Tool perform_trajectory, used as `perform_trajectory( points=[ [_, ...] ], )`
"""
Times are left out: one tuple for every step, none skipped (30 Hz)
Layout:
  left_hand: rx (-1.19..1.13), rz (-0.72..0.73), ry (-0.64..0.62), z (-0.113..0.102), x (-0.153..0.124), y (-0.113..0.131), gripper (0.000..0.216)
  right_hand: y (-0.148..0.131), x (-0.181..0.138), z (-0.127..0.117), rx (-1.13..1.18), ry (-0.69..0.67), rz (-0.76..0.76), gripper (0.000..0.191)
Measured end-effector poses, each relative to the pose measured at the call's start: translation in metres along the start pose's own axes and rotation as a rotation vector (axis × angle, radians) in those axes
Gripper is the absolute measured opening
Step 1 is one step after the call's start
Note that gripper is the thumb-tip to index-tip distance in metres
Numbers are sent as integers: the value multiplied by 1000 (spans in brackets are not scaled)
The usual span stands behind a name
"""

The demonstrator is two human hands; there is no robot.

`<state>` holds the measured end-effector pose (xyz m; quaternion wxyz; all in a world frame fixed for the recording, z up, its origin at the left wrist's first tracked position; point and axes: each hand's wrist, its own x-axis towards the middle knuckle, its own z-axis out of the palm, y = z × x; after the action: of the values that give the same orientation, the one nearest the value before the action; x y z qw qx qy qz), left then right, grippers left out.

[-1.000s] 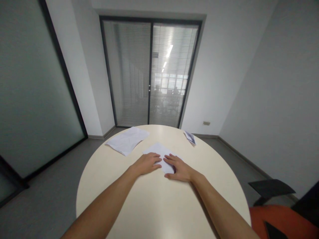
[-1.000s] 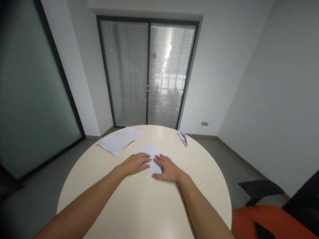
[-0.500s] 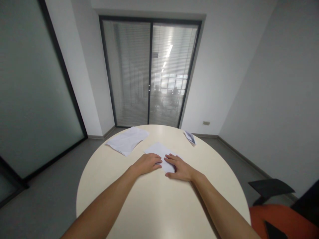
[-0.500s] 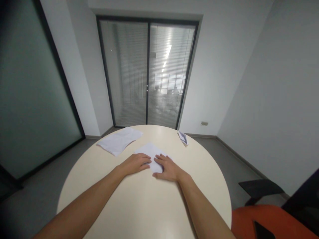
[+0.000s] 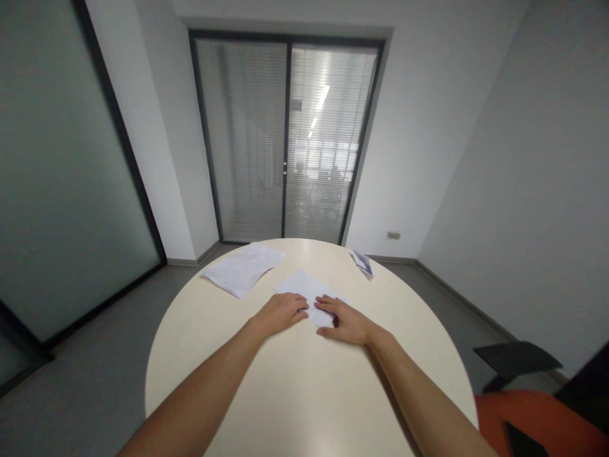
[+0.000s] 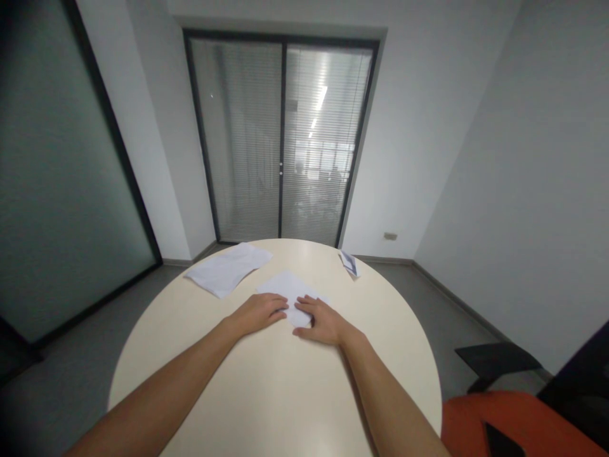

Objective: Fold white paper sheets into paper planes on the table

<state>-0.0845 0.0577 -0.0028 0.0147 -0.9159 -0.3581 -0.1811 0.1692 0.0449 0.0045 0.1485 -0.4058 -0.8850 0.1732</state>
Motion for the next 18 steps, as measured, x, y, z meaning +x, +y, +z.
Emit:
perform_trajectory(
  points=[
    [-2, -3, 3, 0, 0, 0, 24, 0, 0, 0, 5, 6, -4, 87],
    [-5, -5, 5, 0, 0, 1, 24, 1, 0, 0, 11, 11, -8, 86],
    [-9, -5, 7, 0, 0, 1, 25, 1, 0, -1, 19, 16, -13, 84],
    [-13, -6, 7, -1, 0, 1, 25, 1, 0, -1, 27, 20, -17, 82],
    [-17, -7, 6, -1, 0, 2, 25, 2, 0, -1, 33, 24, -19, 79],
    [-21, -9, 3, -2, -1, 2, 25, 2, 0, -2, 37, 27, -20, 76],
    [-24, -11, -1, -3, -1, 2, 25, 2, 0, -2, 41, 32, -19, 73],
    [-28, -11, -7, -4, -1, 2, 26, 3, 0, -3, 44, 39, -16, 69],
    [-33, -9, -12, -6, -2, 3, 27, 3, 1, -3, 47, 48, -13, 66],
    [-38, -5, -19, -7, -2, 3, 28, 3, 1, -3, 50, 56, -9, 63],
    [-43, -1, -26, -8, -2, 3, 29, 4, 1, -3, 53, 62, -6, 61],
    [-47, 2, -31, -8, -2, 3, 30, 4, 0, -3, 55, 66, -3, 59],
    [-50, 2, -35, -8, -2, 3, 29, 4, 0, -3, 56, 68, -2, 59],
    [-52, 1, -37, -8, -2, 2, 28, 4, 0, -3, 56, 65, -3, 59],
    [-53, -1, -34, -7, -2, 2, 27, 5, -1, -3, 57, 60, -4, 60],
    [-53, -3, -31, -6, -1, 1, 27, 5, -1, -3, 58, 53, -5, 63],
    [-54, -4, -26, -4, -1, 0, 26, 5, -1, -3, 57, 45, -5, 66],
    [-54, -6, -21, -3, -1, -1, 26, 5, -1, -3, 55, 37, -3, 71]
  ],
)
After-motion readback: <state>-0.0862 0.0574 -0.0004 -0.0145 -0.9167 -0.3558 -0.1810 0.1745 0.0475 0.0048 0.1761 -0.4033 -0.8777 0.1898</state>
